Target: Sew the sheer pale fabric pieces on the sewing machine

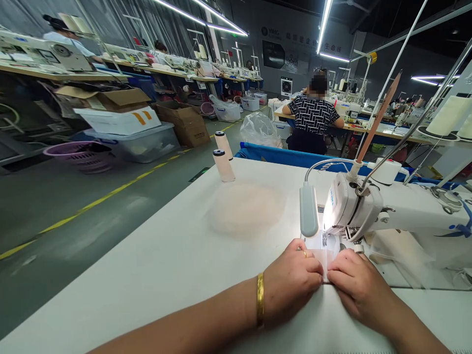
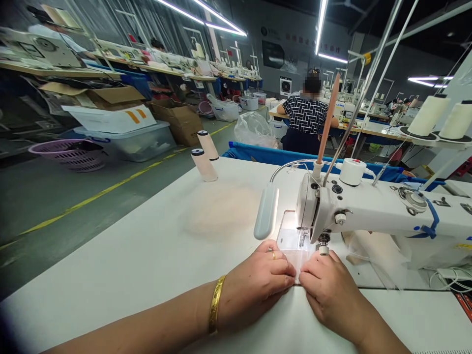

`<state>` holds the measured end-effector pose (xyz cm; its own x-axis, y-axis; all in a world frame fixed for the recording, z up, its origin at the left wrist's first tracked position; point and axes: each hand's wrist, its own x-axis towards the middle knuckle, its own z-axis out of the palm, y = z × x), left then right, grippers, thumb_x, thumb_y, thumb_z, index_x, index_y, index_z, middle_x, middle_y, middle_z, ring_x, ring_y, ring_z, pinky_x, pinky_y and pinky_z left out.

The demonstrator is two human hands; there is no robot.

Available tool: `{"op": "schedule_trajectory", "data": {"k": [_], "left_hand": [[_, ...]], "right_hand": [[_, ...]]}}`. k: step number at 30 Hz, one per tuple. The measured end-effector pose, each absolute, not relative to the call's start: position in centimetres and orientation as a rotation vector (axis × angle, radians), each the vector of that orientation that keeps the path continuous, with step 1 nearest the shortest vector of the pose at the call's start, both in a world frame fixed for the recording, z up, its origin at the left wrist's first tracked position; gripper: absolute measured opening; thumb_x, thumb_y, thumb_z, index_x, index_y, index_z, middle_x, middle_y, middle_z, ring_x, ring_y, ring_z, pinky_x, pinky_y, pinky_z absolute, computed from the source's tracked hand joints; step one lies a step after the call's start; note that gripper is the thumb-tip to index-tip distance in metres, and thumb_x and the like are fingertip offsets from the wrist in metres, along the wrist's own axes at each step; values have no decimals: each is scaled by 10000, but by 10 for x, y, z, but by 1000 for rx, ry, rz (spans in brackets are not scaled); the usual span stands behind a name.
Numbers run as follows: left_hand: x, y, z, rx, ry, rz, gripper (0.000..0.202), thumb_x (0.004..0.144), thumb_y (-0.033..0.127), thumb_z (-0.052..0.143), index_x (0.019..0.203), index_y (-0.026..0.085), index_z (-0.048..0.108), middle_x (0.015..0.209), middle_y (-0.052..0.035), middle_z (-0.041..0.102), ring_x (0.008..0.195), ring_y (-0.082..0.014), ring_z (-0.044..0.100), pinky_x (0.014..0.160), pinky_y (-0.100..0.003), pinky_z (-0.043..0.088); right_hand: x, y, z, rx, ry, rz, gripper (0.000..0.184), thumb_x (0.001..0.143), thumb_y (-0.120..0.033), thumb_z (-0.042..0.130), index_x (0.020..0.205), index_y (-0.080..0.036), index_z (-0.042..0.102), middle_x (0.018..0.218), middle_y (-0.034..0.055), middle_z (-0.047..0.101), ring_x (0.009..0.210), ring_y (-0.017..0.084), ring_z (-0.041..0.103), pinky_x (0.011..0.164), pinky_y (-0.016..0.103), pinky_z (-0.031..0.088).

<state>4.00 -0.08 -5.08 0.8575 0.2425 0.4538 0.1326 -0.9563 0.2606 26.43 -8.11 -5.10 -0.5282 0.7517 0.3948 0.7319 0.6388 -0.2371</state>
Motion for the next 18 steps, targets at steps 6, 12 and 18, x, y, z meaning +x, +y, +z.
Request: {"op": "schedule_trajectory", "data": {"k": [6, 12, 18], "left_hand": [[43, 4, -58, 2861, 372, 823, 204, 918, 68, 540, 908, 209, 687, 920, -3, 765, 800, -167, 651, 908, -397, 369], [48, 12, -69, 2911, 446, 888, 204, 921, 80, 543, 899, 209, 701, 883, -29, 752, 815, -187, 672, 916, -400, 432], [53, 23, -72, 2903, 454, 868, 160, 881, 80, 573, 868, 191, 687, 940, -44, 755, 838, -195, 674, 873, -395, 480]], "right_hand": [[265, -76, -55, -1202, -2337, -1, 243, 948, -32, 472, 973, -206, 641, 999, 65, 699, 927, 239, 573, 746, 345, 372], [266, -70, -64, -1296, -2321, -95, 321, 903, -13, 487, 1095, -204, 658, 1041, 78, 711, 942, 253, 603, 727, 347, 401], [269, -64, -72, -1414, -2309, -157, 428, 841, 14, 475, 1145, -205, 682, 1092, 88, 715, 993, 269, 603, 823, 384, 480]]}}
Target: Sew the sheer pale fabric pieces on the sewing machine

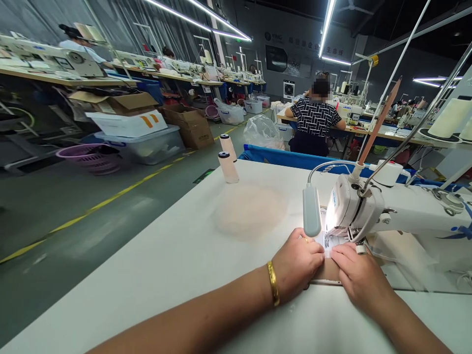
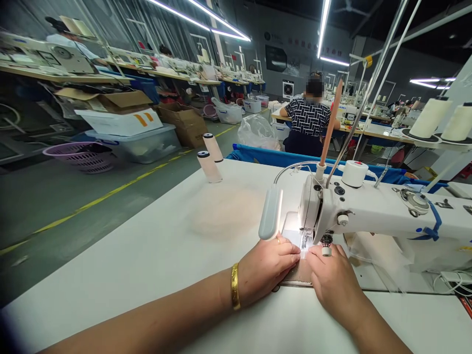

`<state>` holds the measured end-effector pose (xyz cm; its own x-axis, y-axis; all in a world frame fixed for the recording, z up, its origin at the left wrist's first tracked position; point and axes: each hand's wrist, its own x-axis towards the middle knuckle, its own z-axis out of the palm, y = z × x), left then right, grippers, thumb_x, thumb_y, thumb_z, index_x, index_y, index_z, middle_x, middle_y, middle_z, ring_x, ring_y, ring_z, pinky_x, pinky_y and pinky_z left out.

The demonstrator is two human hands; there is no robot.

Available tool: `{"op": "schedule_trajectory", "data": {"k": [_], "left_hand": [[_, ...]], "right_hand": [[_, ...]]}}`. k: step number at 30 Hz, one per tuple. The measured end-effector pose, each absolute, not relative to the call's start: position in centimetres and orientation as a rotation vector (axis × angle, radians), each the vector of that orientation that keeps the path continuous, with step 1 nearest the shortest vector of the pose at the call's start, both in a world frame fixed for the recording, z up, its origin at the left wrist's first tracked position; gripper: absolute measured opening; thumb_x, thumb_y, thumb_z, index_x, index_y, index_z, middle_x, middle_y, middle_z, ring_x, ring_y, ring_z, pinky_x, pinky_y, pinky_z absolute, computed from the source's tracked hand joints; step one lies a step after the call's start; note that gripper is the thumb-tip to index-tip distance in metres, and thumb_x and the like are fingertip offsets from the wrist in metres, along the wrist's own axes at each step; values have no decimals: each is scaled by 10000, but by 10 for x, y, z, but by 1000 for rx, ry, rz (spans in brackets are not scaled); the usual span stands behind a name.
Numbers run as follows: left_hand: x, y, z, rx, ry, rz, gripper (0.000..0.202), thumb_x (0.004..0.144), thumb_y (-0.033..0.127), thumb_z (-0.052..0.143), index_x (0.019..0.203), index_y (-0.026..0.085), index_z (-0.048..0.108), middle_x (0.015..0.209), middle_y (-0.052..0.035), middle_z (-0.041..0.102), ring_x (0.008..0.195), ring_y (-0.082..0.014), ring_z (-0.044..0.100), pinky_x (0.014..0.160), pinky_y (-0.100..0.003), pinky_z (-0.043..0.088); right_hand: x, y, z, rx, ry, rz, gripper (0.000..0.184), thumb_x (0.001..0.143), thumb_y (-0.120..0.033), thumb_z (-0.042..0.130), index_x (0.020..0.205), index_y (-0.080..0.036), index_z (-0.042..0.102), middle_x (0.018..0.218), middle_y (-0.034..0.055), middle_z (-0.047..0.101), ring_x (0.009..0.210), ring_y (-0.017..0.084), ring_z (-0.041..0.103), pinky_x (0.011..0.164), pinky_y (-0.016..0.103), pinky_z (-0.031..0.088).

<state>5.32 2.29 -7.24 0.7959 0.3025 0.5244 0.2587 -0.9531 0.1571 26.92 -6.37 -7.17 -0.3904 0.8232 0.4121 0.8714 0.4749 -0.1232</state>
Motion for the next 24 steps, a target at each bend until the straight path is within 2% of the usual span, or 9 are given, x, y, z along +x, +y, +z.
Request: {"op": "schedule_trajectory", "data": {"k": [3, 8, 15, 19, 24], "left_hand": [[55, 26, -70, 2929, 514, 820, 168, 915, 95, 572, 826, 189, 680, 905, -47, 743, 824, -195, 667, 834, -373, 482], [59, 29, -67, 2939, 584, 785, 237, 984, 109, 522, 826, 179, 683, 911, -49, 741, 868, -208, 668, 864, -378, 492], [58, 28, -62, 2896, 656, 775, 171, 968, 116, 522, 1000, 176, 679, 1027, -88, 717, 979, -240, 655, 861, -373, 510], [53, 26, -58, 2909, 744, 698, 144, 954, 193, 602, 1083, 172, 661, 1158, -124, 690, 1061, -288, 641, 890, -418, 519], [52, 33, -55, 2928, 871, 586, 279, 947, 361, 702, 1125, 153, 646, 1259, -164, 673, 1205, -349, 607, 965, -497, 503]], "right_hand": [[270, -62, -75, -1503, -2282, -164, 476, 833, 2, 477, 1198, -215, 692, 1186, 87, 716, 1024, 277, 606, 877, 410, 498], [271, -58, -83, -1605, -2258, -244, 508, 890, -66, 478, 1344, -185, 672, 1271, 129, 711, 1119, 311, 608, 972, 478, 498], [273, -58, -91, -1672, -2227, -248, 537, 948, -95, 436, 1440, -184, 634, 1274, 166, 708, 1209, 325, 614, 989, 501, 537], [270, -58, -88, -1657, -2195, -214, 541, 952, -70, 420, 1447, -164, 618, 1314, 172, 692, 1246, 324, 611, 977, 495, 571], [274, -62, -89, -1564, -2162, -185, 521, 984, -73, 394, 1437, -211, 613, 1345, 133, 698, 1221, 321, 644, 960, 513, 599]]}}
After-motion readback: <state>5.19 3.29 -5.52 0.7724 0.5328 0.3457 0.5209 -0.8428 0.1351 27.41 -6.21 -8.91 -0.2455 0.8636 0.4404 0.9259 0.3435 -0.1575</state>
